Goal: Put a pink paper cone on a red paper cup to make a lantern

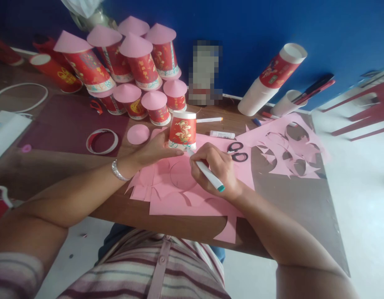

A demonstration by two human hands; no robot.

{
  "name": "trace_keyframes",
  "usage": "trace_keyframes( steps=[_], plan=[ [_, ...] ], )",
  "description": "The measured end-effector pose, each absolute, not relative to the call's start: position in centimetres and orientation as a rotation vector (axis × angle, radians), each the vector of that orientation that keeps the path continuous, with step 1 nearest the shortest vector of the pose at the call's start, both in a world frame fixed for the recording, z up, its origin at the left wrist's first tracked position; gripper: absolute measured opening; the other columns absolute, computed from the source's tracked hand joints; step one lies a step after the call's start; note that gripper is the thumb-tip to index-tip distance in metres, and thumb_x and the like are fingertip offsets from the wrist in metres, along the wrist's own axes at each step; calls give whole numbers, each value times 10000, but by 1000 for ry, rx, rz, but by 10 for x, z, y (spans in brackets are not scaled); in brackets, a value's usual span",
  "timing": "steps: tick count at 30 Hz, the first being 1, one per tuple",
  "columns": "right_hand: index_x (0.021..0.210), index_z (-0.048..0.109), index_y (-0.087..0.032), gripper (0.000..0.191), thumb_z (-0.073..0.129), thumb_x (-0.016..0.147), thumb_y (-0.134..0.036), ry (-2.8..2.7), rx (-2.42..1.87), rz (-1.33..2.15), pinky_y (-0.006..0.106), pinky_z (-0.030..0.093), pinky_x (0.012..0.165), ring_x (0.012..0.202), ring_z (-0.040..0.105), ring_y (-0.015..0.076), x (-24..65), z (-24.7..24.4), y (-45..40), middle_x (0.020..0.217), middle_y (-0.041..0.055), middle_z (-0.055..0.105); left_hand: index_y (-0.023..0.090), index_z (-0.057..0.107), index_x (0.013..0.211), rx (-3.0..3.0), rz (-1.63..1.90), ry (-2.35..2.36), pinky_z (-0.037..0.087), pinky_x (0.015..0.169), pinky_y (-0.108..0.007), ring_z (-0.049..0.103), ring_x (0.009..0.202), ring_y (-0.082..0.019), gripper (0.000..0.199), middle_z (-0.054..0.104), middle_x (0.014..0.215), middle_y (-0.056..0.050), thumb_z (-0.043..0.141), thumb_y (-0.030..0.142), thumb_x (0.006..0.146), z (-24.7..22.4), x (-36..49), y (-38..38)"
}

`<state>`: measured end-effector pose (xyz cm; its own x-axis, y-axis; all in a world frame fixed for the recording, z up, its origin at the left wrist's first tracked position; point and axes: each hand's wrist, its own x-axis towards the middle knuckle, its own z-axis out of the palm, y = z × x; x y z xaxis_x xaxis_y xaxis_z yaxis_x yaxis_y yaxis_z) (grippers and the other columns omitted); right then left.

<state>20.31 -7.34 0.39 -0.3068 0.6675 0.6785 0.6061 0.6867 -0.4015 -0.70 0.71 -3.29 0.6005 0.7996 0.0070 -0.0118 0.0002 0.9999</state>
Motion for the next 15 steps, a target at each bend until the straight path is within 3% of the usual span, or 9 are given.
trace_keyframes(
  steps=[15],
  plan=[
    [863,583,-240,131,635,906,-128,-2019,-994,52,246,531,535,601,657,132,203,4,-72,716,-13,668,191,570,1354,1498,783,681,567,1050,-477,673,1265,-330,765,704,1350,-145,909,507,745,-35,-5,8]
  ],
)
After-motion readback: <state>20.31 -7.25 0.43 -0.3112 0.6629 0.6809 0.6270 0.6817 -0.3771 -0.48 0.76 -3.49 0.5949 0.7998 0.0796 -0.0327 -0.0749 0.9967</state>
